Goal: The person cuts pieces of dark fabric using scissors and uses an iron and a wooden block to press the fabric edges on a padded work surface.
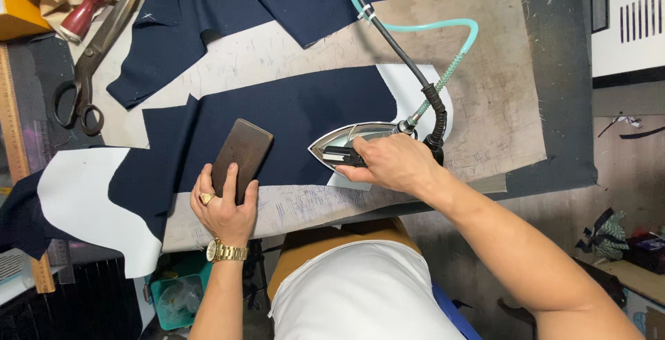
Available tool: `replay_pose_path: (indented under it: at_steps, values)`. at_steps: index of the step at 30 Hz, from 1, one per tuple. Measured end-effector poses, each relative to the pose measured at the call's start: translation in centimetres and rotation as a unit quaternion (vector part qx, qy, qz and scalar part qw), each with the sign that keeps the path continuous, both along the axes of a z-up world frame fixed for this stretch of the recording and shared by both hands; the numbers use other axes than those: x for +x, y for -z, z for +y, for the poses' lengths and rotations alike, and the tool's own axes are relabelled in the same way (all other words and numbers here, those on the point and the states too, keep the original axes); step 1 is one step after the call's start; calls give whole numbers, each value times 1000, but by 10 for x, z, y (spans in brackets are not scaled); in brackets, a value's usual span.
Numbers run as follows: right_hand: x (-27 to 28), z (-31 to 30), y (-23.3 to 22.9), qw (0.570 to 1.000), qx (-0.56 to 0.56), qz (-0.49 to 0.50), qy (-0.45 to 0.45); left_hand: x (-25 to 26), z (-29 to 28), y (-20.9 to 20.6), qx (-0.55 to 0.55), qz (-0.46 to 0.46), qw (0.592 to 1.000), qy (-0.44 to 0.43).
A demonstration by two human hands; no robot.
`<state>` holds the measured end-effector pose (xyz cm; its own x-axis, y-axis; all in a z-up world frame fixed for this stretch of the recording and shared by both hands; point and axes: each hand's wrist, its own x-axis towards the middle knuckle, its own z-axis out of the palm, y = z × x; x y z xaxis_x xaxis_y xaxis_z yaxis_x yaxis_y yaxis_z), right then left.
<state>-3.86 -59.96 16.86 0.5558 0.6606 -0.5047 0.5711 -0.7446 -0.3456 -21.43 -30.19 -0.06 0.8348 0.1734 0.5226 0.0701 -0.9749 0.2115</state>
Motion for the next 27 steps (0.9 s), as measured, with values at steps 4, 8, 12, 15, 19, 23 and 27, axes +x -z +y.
replay_pose_path:
  at_steps: [4, 8, 12, 15, 19, 23, 27]
  values:
    - [0, -4, 2, 1000, 2, 14, 3, 1, 2, 2, -5, 1, 1000, 4]
    - [0, -5, -6, 1000, -15, 15, 19, 1, 1, 2, -18, 4, 1000, 0]
    - [0, -8, 0, 998, -5, 17, 55, 3, 1, 1, -17, -1, 1000, -2]
    - [1, -5, -2, 998, -25, 29, 55, 3, 1, 2, -17, -5, 1000, -7]
    - [0, -2, -2, 999, -24, 26, 19, 3, -1, 1, -16, -9, 1000, -12]
    - [2, -1, -5, 999, -19, 30, 15, 3, 1, -1, -33, 13, 999, 2]
    - [5, 1, -14, 998, -29, 43, 18, 31, -14, -10, -68, 28, 996, 41]
